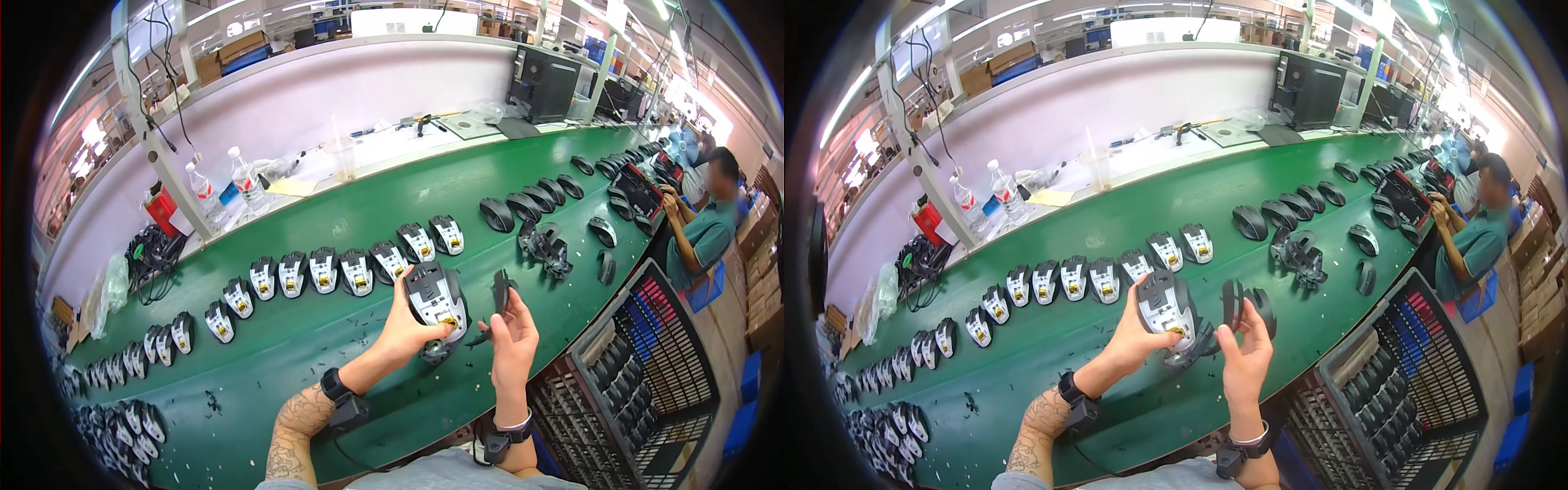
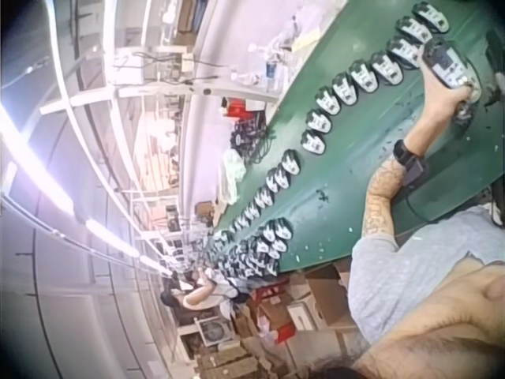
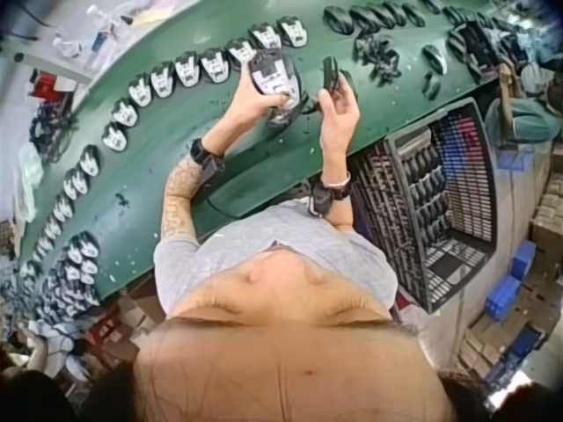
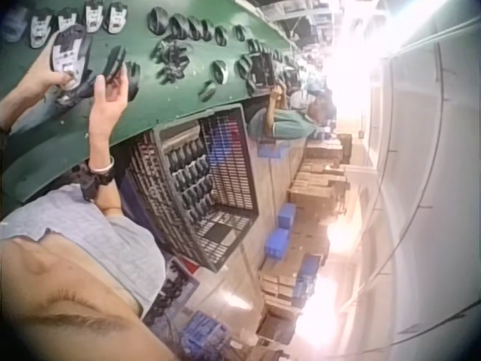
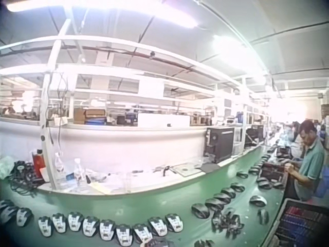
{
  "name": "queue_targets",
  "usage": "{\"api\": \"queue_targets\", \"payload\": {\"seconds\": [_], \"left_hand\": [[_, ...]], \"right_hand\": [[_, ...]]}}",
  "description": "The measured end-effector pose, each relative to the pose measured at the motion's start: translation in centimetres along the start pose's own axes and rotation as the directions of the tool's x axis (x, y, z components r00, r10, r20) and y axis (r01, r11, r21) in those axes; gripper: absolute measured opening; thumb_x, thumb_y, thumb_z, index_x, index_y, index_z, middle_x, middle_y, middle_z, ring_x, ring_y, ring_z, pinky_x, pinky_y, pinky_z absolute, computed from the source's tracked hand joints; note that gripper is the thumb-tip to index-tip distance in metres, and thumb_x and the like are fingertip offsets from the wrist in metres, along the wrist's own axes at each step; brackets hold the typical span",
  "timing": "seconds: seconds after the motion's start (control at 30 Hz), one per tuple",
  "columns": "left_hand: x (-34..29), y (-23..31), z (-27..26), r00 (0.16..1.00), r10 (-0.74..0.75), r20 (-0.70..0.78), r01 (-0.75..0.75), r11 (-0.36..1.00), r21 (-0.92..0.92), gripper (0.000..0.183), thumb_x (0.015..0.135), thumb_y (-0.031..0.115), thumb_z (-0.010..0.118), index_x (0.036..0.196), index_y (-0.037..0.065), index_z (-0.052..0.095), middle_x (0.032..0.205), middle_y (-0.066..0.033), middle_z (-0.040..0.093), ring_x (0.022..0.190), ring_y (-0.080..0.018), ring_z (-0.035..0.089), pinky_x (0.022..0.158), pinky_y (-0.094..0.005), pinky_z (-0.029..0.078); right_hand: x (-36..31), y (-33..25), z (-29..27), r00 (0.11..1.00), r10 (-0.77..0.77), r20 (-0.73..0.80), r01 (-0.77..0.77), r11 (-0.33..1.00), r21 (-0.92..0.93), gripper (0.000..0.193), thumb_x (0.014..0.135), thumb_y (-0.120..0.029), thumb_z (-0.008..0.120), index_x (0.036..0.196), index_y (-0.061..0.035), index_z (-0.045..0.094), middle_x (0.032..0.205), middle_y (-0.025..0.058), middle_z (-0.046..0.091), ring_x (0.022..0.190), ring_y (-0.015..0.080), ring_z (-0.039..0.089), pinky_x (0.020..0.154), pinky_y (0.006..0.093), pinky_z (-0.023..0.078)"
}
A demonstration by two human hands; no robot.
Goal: The person assembles computer mice by hand on a green factory workbench. They pick up a mouse chassis and a matching shell, snap the two halves together, and place the finished unit into a black plastic crate. The process is repeated for multiple units throughout the clip.
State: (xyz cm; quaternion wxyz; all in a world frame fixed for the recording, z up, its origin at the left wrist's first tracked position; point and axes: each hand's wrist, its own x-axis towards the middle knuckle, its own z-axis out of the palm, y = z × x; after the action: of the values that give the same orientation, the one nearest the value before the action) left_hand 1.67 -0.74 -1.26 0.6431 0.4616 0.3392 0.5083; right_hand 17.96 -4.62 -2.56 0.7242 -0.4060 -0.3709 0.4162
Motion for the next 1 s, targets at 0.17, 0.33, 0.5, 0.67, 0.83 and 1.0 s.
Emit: {"api": "queue_targets", "payload": {"seconds": [0.17, 0.33, 0.5, 0.67, 0.83, 1.0], "left_hand": [[0.0, -0.3, 0.3, 0.999, 0.012, -0.032, -0.011, 0.999, 0.036, 0.088, 0.062, -0.003, 0.075, 0.131, 0.006, 0.022, 0.122, -0.0118, 0.047, 0.112, -0.022, 0.052, 0.091, -0.0374, 0.048], [-0.6, 0.7, 0.7, 0.998, 0.06, -0.005, -0.059, 0.992, 0.108, 0.077, 0.071, -0.002, 0.067, 0.133, 0.006, 0.022, 0.125, -0.0134, 0.046, 0.115, -0.023, 0.05, 0.094, -0.0374, 0.046], [-0.9, 0.8, 0.7, 0.991, 0.082, 0.109, -0.053, 0.967, -0.248, 0.06, 0.088, 0.019, 0.045, 0.139, 0.007, 0.016, 0.132, -0.0144, 0.039, 0.119, -0.0231, 0.047, 0.101, -0.037, 0.04], [-0.8, -0.5, 0.5, 0.981, 0.179, 0.081, -0.163, 0.972, -0.17, 0.056, 0.091, 0.023, 0.046, 0.137, 0.007, 0.018, 0.13, -0.0137, 0.04, 0.117, -0.0209, 0.048, 0.098, -0.0369, 0.04], [-1.0, -0.3, 1.1, 0.974, 0.227, 0.001, -0.227, 0.974, -0.015, 0.047, 0.089, 0.007, 0.057, 0.126, 0.007, 0.028, 0.12, -0.0112, 0.047, 0.112, -0.0177, 0.05, 0.094, -0.0331, 0.042], [-0.4, -0.5, 1.2, 0.972, 0.229, -0.062, -0.237, 0.932, -0.273, 0.046, 0.086, -0.001, 0.06, 0.121, 0.007, 0.031, 0.117, -0.0102, 0.049, 0.112, -0.0174, 0.051, 0.095, -0.0338, 0.043]], "right_hand": [[-1.2, -1.4, 1.7, 0.982, -0.113, 0.149, 0.133, 0.983, -0.129, 0.064, 0.071, 0.006, 0.066, 0.131, 0.0072, 0.044, 0.113, 0.0091, 0.05, 0.102, 0.0166, 0.052, 0.085, 0.0287, 0.049], [-1.1, -1.1, 2.1, 0.879, -0.334, 0.339, 0.459, 0.786, -0.415, 0.063, 0.064, -0.002, 0.071, 0.124, 0.0048, 0.053, 0.109, 0.0122, 0.055, 0.097, 0.0196, 0.058, 0.085, 0.0309, 0.049], [-0.7, -1.1, 2.4, 0.839, -0.424, 0.341, 0.543, 0.697, -0.469, 0.061, 0.062, -0.009, 0.074, 0.12, 0.0013, 0.058, 0.11, 0.0154, 0.059, 0.097, 0.0267, 0.061, 0.083, 0.0338, 0.05], [-0.6, -1.4, 2.8, 0.817, -0.432, 0.383, 0.576, 0.65, -0.496, 0.061, 0.062, -0.01, 0.075, 0.12, -0.0014, 0.059, 0.115, 0.0152, 0.059, 0.102, 0.0295, 0.06, 0.085, 0.0367, 0.051], [-0.3, -1.9, 2.7, 0.768, -0.386, 0.512, 0.641, 0.482, -0.597, 0.061, 0.069, -0.011, 0.073, 0.126, -0.0046, 0.055, 0.124, 0.0173, 0.052, 0.111, 0.0307, 0.055, 0.093, 0.0353, 0.045], [-0.1, 0.7, 1.8, 0.936, -0.138, 0.325, 0.216, 0.952, -0.218, 0.051, 0.092, -0.029, 0.056, 0.131, 0.0021, 0.045, 0.122, 0.0147, 0.053, 0.11, 0.022, 0.054, 0.093, 0.0364, 0.044]]}}
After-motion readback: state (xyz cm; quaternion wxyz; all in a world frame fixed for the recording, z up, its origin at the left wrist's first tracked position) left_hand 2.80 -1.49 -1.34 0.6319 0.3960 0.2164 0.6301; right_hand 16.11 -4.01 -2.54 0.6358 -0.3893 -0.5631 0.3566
